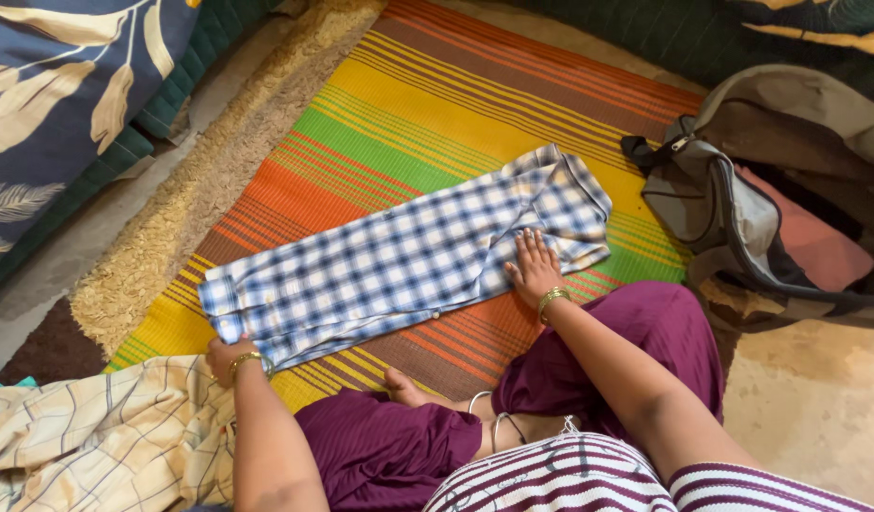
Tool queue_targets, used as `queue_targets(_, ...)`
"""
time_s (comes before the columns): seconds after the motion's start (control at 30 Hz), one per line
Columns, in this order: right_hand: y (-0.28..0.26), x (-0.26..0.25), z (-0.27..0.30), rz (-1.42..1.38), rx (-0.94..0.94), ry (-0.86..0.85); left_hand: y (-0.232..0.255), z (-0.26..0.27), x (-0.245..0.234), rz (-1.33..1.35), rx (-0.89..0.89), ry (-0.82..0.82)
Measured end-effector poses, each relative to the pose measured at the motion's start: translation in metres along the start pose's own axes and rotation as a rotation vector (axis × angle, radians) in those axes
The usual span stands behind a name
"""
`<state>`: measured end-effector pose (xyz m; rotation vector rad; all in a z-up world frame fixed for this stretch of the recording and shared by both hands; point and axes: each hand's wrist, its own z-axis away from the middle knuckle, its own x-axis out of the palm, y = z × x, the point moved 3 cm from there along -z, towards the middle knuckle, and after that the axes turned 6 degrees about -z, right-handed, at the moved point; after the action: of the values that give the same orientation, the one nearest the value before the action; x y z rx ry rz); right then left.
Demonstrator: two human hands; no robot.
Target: The person folds a plaid shirt by smoothing it on a mat, folding the sleeves and sides inward, and then folding it into a compact rectangle.
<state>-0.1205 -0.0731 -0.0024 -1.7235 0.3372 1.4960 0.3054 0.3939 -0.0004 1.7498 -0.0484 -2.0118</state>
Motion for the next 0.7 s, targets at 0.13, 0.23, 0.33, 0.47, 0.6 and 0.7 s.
queue_targets(0.13,0.005,0.0,-0.016,-0.018,0.032,0.055,0.009,0.009,0.005,-0.109,0.074,0.096)
queue_targets(0.23,0.017,0.0,-0.03,0.006,0.088,-0.025,0.031,0.023,0.022,-0.149,0.295,0.007)
queue_targets(0.33,0.042,0.0,-0.039,0.005,0.269,-0.087,0.042,0.039,0.039,-0.274,0.372,-0.139)
queue_targets(0.47,0.072,-0.008,-0.052,-0.005,0.479,0.138,0.048,0.048,0.038,-0.297,0.371,-0.17)
queue_targets(0.6,0.065,-0.001,-0.057,0.008,0.442,0.147,0.055,0.055,0.041,-0.356,0.395,-0.108)
queue_targets(0.7,0.042,0.007,-0.069,0.004,0.127,0.027,0.077,0.07,0.055,-0.505,0.583,-0.029)
